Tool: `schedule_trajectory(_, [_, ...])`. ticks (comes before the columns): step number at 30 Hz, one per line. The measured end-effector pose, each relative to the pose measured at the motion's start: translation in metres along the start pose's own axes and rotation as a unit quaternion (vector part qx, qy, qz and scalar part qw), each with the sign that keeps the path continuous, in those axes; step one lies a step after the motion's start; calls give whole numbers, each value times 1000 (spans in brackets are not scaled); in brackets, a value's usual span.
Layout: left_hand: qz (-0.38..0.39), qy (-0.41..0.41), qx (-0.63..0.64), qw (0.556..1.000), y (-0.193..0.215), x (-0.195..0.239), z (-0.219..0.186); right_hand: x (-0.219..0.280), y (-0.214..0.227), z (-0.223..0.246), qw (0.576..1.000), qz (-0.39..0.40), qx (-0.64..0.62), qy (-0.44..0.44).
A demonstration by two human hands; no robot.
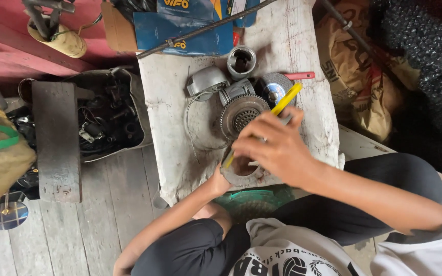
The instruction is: Cleaning the inner rim of a circular metal engine component using a small yellow brush
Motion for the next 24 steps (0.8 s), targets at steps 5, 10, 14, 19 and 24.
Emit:
schedule_trajectory(5, [4,-1,-6,1000,-1,-5,-5,-4,6,18,1000,-6,-14,7])
schedule_trajectory(10, [0,0,-6,1000,0,-1,-1,-5,6,20,999,5,-30,27])
schedule_trajectory(14, [3,2,-7,1000,-2,-5,1,-8,5,6,1000,-1,-3,-14])
schedule_trajectory(19, [2,-1,-11,1000,-3,-2,-2,-3,4,28,999,-6,-39,20])
schedule_trajectory(24, [-2,-1,-12,1000,-2,1,3,-5,5,4,1000,-5,-6,-3])
Point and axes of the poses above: each hand's wrist, its own x-axis away from the middle knuckle, its own y-axis out of the back of the hand, z = x × y, the point moved 7 cm from there along -x, towards the middle knuckle, and after that the axes turned 3 degrees about x, right-handed, at the moved point
